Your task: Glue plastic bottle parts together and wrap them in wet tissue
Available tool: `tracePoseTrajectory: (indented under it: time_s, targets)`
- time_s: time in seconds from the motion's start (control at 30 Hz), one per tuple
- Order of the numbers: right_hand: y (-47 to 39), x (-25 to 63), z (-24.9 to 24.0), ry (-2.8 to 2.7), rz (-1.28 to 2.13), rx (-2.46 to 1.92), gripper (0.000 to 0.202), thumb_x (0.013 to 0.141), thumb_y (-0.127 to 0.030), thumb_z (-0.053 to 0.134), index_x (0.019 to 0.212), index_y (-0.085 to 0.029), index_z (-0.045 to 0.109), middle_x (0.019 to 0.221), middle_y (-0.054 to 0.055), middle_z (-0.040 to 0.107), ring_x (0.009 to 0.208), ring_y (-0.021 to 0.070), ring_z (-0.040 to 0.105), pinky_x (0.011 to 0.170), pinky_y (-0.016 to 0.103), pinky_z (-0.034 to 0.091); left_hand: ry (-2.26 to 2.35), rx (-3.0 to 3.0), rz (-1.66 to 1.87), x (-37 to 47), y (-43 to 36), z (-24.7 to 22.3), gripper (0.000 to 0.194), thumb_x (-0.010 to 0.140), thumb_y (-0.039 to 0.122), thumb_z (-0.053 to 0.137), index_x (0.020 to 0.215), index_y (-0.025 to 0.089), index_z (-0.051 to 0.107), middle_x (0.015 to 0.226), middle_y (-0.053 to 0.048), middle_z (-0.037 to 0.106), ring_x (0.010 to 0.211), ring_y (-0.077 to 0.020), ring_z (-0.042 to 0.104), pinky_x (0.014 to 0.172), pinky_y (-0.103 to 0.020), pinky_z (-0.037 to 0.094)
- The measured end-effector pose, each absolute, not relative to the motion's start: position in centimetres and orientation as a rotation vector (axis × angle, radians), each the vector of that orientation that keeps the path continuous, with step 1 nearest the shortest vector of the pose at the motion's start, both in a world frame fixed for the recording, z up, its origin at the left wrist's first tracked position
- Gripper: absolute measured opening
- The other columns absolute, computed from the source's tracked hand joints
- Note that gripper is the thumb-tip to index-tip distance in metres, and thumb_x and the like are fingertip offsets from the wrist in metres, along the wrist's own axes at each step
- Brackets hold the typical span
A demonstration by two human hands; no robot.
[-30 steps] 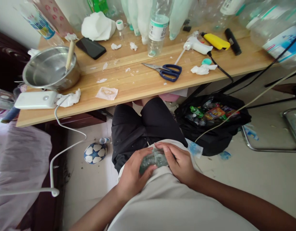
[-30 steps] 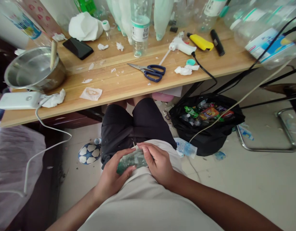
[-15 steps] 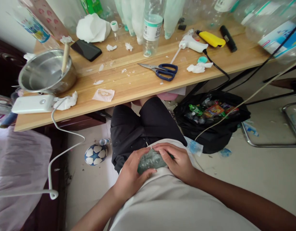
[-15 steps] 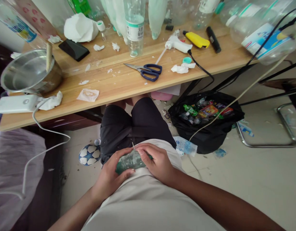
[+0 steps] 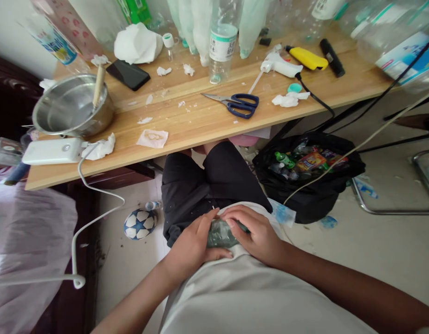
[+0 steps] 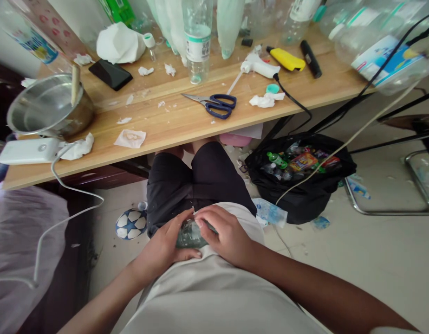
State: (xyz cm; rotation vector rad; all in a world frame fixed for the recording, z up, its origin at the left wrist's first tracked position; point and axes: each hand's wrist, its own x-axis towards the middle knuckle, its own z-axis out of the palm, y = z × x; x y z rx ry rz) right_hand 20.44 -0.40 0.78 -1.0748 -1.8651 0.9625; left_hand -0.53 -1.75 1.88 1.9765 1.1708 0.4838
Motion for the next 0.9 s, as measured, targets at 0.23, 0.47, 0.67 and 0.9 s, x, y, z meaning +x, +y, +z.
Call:
tracePoseTrajectory:
  time_s: [0.23, 0.47, 0.67, 0.9]
  targets:
    - [0.1, 20.2, -0.6, -1.690, 1.098, -1.159, 0.019, 0.104, -0.025, 0.042, 0.093, -0.022, 0.057, 0.089, 0.005, 0.061, 0.084, 0.0176, 0.061, 0.077, 0.031, 0.051, 1.159, 2.037, 0.541, 0.7, -0.7, 2.3, 0.067, 0.081, 0.052, 0.075, 0.136, 0.021, 0.052, 0.122, -0.014, 0.071, 0.113, -0.0290, 0.069, 0.097, -0.044, 0.057]
    - [0.6, 19.2, -1.0, -1.525, 1.095, -1.133, 0.020, 0.105, -0.027, 0.038, 0.093, -0.023, 0.054, 0.090, 0.003, 0.055, 0.085, 0.0166, 0.058, 0.078, 0.031, 0.049, 1.213, 1.916, 0.720, 0.6, -0.4, 1.2, 0.055, 0.079, 0.047, 0.079, 0.124, 0.021, 0.063, 0.116, -0.012, 0.074, 0.107, -0.0281, 0.072, 0.092, -0.042, 0.060]
    - [2.4, 19.4, 1.4, -1.550, 0.801, -1.250, 0.018, 0.098, -0.029, 0.053, 0.114, -0.023, 0.051, 0.113, 0.008, 0.050, 0.107, 0.0213, 0.055, 0.094, 0.038, 0.048, 1.441, 2.123, 0.881, -1.3, 0.9, 1.2, 0.055, 0.081, 0.042, 0.079, 0.129, 0.022, 0.060, 0.122, -0.010, 0.073, 0.112, -0.0263, 0.070, 0.097, -0.041, 0.059]
    - [3.8, 20.4, 3.8, -1.587, 1.596, -1.290, 0.033, 0.096, -0.046, 0.059, 0.111, -0.018, 0.064, 0.088, 0.003, 0.062, 0.075, 0.0138, 0.060, 0.065, 0.025, 0.050, 1.478, 2.462, 1.122, -1.7, 2.1, 2.1, 0.062, 0.083, 0.035, 0.079, 0.136, 0.016, 0.054, 0.120, -0.015, 0.073, 0.105, -0.0263, 0.071, 0.088, -0.038, 0.060]
